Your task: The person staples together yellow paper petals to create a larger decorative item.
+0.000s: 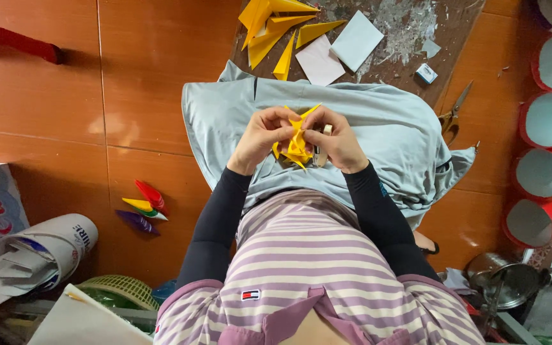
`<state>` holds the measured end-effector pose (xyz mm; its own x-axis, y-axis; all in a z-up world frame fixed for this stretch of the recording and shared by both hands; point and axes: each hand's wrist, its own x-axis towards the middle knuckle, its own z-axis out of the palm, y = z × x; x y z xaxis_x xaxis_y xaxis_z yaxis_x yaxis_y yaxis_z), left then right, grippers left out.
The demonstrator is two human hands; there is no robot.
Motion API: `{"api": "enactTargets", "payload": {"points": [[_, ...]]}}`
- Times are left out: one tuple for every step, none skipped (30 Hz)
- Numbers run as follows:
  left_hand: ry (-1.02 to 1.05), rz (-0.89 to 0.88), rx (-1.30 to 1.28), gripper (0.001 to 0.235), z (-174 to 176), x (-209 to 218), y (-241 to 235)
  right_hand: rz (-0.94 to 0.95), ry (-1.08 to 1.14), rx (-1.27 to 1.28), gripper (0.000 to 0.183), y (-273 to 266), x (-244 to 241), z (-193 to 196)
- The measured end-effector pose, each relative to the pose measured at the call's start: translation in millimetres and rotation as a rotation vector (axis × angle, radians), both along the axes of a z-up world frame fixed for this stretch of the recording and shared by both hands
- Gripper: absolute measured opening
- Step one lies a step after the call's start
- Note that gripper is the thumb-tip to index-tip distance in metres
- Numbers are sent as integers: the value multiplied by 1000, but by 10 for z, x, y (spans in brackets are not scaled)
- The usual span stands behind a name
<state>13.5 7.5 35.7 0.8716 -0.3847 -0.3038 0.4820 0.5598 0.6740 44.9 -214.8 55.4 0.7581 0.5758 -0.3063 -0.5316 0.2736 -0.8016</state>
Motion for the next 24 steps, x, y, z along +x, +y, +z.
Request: {"api": "enactTargets", "payload": {"points": [[0,0,0,24,33,4,-13,0,0,0,9,16,6,30],[-54,44,82,22,67,8,-27,18,-62,-55,10,31,13,59],[-107,87,163,20,102,10,-45,35,-122,-110,10,42,17,92],[-106,86,163,20,101,9,-49,34,-122,-110,10,50,-6,44],[-163,102,279,21,97,5,-55,52,-211,-184,11,57,-29,-4],[-219,118,396,23,93,1,-60,70,-301,-257,12,65,-53,-53],[-219,119,395,23,111,7,-42,72,-301,-258,12,84,-57,-25],[-273,68,487,21,130,12,-25,76,-368,-338,12,103,-63,4],[-327,17,580,20,150,16,-3,82,-437,-417,12,127,-68,29],[-326,19,581,20,176,25,12,83,-437,-416,12,151,-68,69],[-375,13,639,23,204,44,32,80,-518,-470,13,182,-61,109],[-423,7,697,27,233,64,52,76,-598,-524,13,211,-55,149],[-424,7,697,27,248,55,53,76,-599,-524,13,218,-61,134],[-476,-5,787,30,261,45,54,64,-682,-558,13,224,-68,119],[-528,-18,877,33,275,34,57,52,-766,-591,13,233,-77,103],[-529,-18,877,33,299,20,48,51,-766,-592,13,232,-98,64],[-546,7,880,36,321,15,35,-7,-789,-591,13,228,-111,27],[-563,31,882,39,345,10,22,-65,-811,-590,13,223,-123,-9],[-568,32,881,39,314,-7,1,-67,-816,-592,13,214,-137,-70],[-459,122,655,48,285,-24,-20,-146,-770,-567,15,204,-151,-130],[-348,206,430,59,258,-45,-37,-224,-722,-540,17,199,-170,-190],[-352,205,430,59,2,-114,-59,-227,-725,-541,17,203,-169,-176],[-249,170,432,39,-255,-190,-83,-262,-701,-532,20,206,-173,-162],[-146,132,432,24,-514,-265,-105,-296,-676,-522,23,211,-177,-151]]}}
